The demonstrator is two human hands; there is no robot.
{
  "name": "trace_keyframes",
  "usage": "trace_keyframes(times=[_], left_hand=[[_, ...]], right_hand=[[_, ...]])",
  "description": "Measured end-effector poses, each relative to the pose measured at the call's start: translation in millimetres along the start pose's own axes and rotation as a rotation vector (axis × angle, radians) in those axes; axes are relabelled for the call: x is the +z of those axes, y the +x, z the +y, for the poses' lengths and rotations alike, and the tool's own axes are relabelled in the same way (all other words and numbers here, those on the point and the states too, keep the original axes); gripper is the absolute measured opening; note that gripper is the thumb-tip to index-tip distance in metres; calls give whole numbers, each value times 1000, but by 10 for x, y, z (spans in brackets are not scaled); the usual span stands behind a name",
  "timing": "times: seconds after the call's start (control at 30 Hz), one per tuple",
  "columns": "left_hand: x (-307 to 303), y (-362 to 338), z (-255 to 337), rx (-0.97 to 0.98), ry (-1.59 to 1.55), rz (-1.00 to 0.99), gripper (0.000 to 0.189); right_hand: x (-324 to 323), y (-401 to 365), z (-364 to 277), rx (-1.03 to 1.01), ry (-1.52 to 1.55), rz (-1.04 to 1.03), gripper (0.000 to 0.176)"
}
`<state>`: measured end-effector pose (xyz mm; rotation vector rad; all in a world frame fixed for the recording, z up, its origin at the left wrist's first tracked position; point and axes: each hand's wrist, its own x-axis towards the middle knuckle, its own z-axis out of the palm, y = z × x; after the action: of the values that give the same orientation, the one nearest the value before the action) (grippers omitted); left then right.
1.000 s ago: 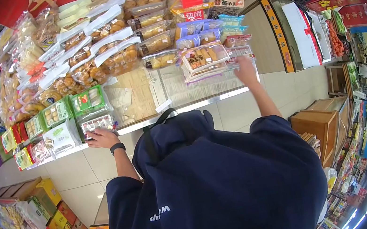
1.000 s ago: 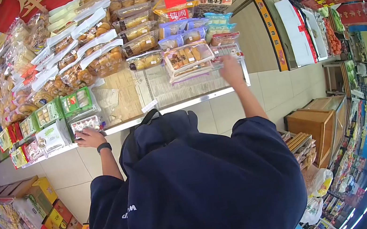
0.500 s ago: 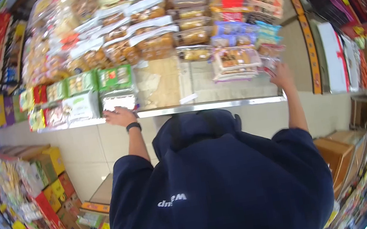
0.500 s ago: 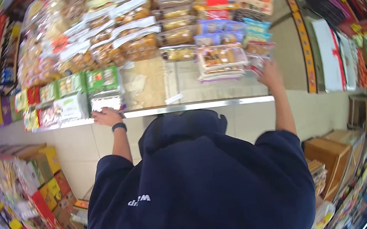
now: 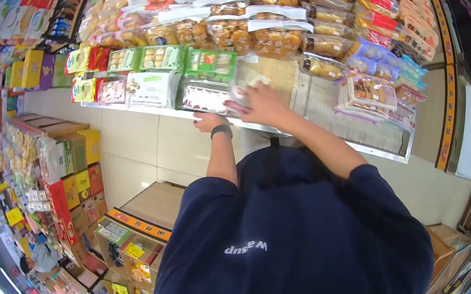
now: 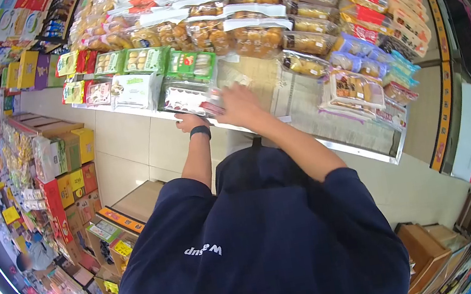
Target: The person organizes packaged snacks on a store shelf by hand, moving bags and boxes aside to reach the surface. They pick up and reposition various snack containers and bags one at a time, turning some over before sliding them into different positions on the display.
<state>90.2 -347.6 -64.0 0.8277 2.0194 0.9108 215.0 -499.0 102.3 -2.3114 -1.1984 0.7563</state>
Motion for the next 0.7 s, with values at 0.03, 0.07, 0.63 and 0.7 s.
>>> trace_keyframes(times=[0.03,0.07,0.63,0.7], left_hand=[[27,54,-39,-16,-52,-15,70],[8,11,28,-46,-86,-30,68],[74,93,-117,136,24,-24,59],[103,190,-229,87,-190,-51,60]], right_hand=[[66,202,-206,-37,13,7,86],[163,373,-362,-63,-12,27,88],[994,861,-266,-152,52,185,82],[985,695,-104,-4,190,266,78]])
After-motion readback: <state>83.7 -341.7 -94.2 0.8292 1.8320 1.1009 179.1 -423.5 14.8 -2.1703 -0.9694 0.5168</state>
